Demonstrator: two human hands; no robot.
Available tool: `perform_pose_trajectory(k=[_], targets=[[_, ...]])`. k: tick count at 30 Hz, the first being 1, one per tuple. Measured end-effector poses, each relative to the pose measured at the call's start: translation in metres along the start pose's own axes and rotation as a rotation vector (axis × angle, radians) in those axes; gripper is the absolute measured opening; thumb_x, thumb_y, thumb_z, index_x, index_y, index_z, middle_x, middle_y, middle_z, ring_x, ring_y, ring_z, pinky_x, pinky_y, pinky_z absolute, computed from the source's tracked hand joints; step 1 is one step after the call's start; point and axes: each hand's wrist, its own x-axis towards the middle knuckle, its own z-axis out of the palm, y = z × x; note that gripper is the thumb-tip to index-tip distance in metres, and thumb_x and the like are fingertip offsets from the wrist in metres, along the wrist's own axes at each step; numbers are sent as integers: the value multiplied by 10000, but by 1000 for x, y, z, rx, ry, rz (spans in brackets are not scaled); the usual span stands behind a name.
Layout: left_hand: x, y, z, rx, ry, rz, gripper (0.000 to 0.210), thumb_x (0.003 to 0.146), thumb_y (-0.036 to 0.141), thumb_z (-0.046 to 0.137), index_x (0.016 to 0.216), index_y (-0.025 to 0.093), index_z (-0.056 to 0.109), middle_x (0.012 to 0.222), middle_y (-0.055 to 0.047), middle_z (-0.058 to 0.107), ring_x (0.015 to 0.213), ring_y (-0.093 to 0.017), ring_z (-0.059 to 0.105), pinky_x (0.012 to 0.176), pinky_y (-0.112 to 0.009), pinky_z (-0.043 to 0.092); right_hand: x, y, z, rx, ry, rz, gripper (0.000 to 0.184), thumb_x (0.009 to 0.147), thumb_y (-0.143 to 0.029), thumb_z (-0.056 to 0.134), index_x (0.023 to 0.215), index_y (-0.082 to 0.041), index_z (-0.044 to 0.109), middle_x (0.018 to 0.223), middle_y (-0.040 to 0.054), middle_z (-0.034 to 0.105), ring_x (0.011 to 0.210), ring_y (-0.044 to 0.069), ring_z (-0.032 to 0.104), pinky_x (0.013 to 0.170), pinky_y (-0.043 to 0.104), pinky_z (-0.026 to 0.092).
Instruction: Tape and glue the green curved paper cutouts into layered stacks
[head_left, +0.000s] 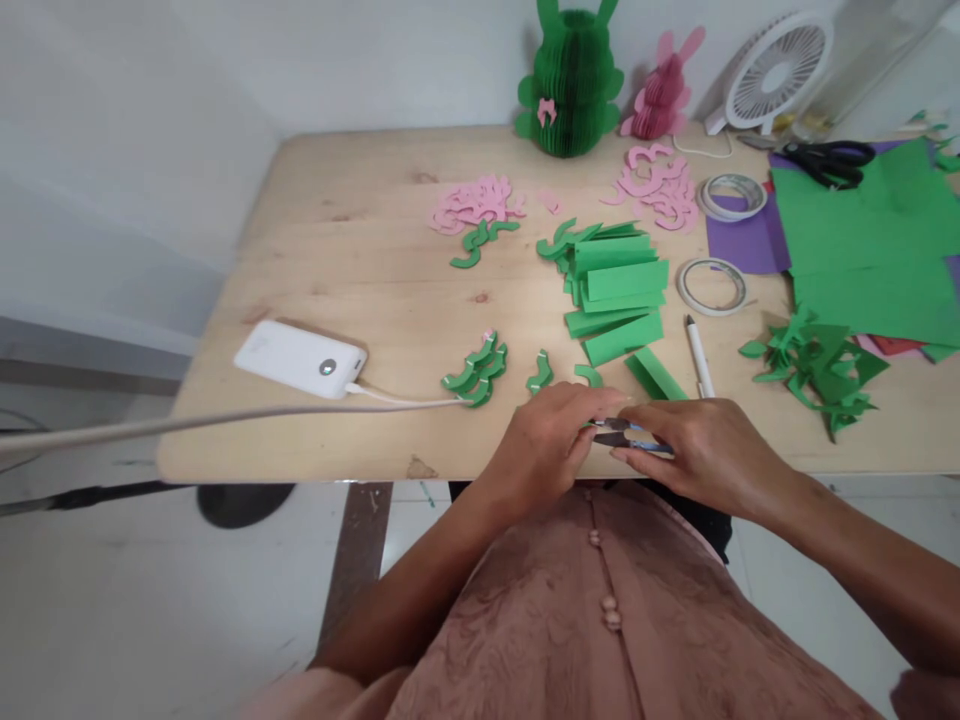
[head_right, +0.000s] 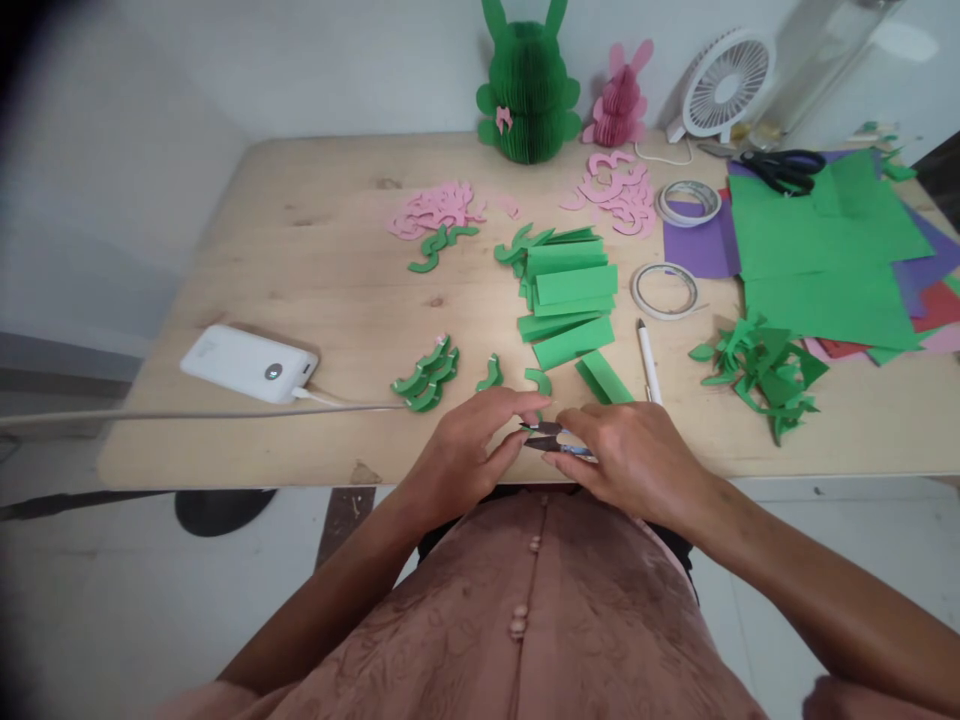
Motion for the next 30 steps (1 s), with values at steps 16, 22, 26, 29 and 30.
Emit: perform_pose_trajectory(k=[16,22,26,29,30], targets=[[8,-5,-7,104,-119,115,338,889,81,425,1212,162,483,1089,-81,639,943,-185,588,824,-319,495,4,-1,-4,-55,-35,-22,286,882,-392,504,1028,-197,653,838,57,745,678,241,696,522,284,332],[9,-6,-10,93,-153,109,357,887,76,416,1227,164,480,1089,-87,639,958,-191,593,843,-333,492,6,-2,-5,-71,-44,-35,275,884,-400,503,985,-196,658,809,54,740,673,230,692,519,279,322],[9,-6,-10,85,-162,89,352,889,82,414,1222,168,486,1099,-89,643,992,-194,599,856,-343,495,6,-3,-6,-97,-34,-42,278,884,-400,501,982,-193,660,794,54,739,645,219,682,510,273,307],[9,-5,-10,84,-158,81,361,887,73,417,1228,170,485,1099,-85,651,1041,-197,597,873,-346,493,6,-3,-6,-109,-32,-43,285,884,-396,502,1008,-191,658,803,60,739,638,214,675,508,269,299],[9,-5,-10,83,-155,77,365,885,70,419,1229,173,485,1099,-81,653,1051,-197,597,877,-346,493,6,-3,-6,-112,-32,-42,287,885,-395,502,1012,-190,657,808,63,738,640,213,673,508,268,298]])
